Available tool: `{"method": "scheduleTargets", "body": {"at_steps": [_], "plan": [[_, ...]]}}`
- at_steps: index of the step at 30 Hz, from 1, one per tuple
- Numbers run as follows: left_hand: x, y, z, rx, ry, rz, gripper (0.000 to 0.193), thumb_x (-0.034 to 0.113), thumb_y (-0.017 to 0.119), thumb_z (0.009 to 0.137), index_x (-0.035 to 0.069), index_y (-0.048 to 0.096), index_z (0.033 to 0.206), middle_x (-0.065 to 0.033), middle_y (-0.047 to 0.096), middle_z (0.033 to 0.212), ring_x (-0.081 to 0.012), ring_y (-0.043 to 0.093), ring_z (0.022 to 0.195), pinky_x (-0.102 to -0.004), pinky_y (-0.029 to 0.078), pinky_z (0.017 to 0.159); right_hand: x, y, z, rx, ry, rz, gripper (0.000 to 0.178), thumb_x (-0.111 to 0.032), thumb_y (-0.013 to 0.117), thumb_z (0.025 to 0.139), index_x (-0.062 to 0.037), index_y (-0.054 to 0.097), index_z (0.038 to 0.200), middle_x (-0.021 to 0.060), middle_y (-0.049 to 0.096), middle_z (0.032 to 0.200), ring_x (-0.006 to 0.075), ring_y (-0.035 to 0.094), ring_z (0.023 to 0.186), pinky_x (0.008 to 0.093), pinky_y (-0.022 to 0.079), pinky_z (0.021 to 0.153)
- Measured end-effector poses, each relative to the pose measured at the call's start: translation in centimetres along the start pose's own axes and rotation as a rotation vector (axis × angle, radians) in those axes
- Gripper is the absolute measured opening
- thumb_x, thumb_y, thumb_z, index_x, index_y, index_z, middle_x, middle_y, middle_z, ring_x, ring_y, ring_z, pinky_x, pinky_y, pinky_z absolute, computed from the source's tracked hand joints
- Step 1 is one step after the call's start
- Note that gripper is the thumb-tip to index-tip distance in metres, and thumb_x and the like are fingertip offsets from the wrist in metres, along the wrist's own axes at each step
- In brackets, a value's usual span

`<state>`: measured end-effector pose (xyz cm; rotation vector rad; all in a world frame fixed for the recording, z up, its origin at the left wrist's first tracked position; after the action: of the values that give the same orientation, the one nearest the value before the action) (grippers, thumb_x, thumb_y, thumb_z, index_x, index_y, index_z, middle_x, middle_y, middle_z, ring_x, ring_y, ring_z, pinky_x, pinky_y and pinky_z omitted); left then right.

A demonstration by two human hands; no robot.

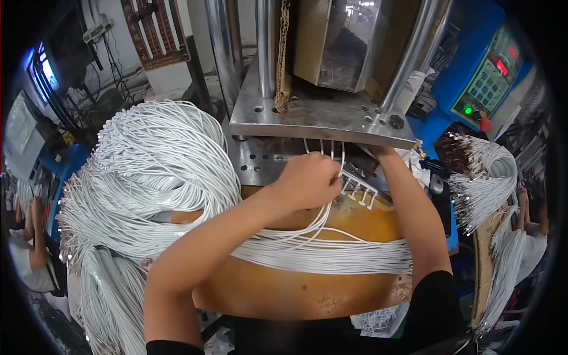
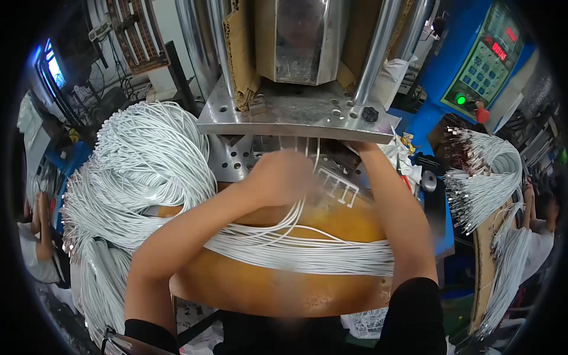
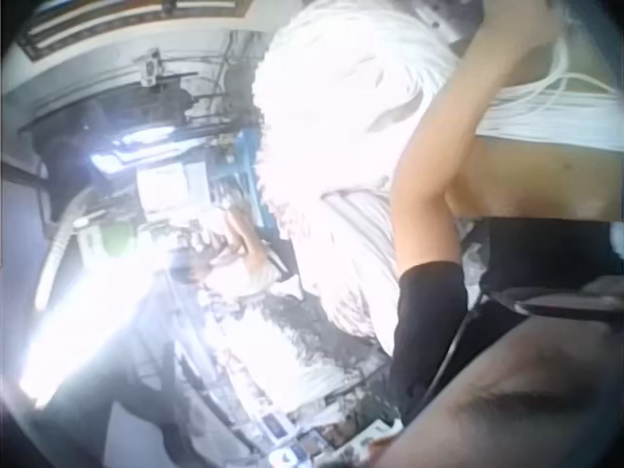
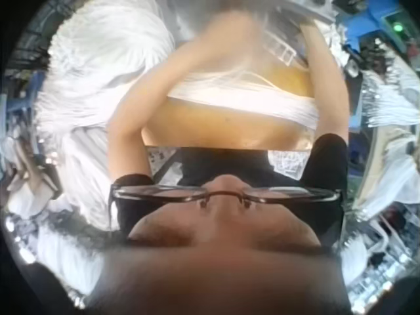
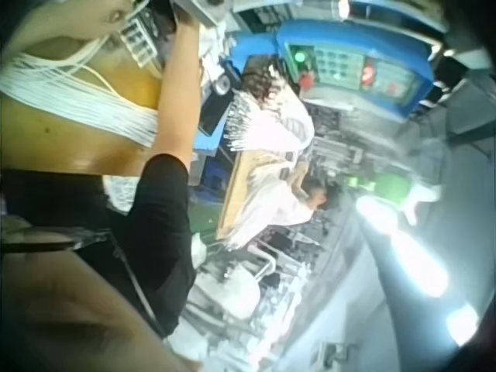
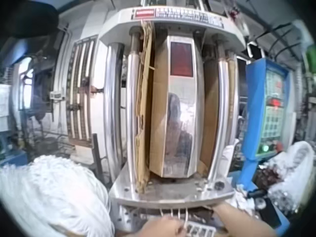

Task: The person repeatedly arranges white cables, inserts their connector ends into a metal fixture by hand, positions the cables into a machine press, and removes the processed cables.

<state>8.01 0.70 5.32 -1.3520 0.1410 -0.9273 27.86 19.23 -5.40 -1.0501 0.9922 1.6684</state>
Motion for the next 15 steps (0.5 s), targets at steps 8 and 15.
{"method": "scheduleTargets", "body": {"at_steps": [8,15], "plan": [[-3.4,-1.3,-1.2,0.14,-0.045,0.036,0.024,0.024,0.061,0.084,0.001,0.066,0.087,-0.0198,0.068,0.094,-0.0355,0.065,0.088,-0.0448,0.053,0.074,-2.5,4.6,-1.0,-0.24,-0.129,-1.093,0.039,-0.025,0.054,0.095,-0.0067,0.053,0.13,0.0158,0.058,0.126,0.0324,0.055,0.116,0.0399,0.043,0.104],[-5.1,-1.9,-1.3,0.162,-0.18,0.263,0.035,0.024,0.061,0.086,0.001,0.061,0.113,-0.0214,0.063,0.113,-0.037,0.061,0.104,-0.0437,0.051,0.086,-7.9,12.9,-5.8,-0.32,-0.4,-1.546,0.038,-0.022,0.052,0.094,-0.0036,0.055,0.127,0.0235,0.055,0.127,0.0407,0.051,0.12,0.0456,0.04,0.105]]}}
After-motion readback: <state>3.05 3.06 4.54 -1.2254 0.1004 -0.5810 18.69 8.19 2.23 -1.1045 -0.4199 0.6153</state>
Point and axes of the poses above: each hand's wrist, its own z-axis towards the middle knuckle, its own y-axis out of the palm, x = y × z, the point moved 7 cm from there along z, towards the middle knuckle
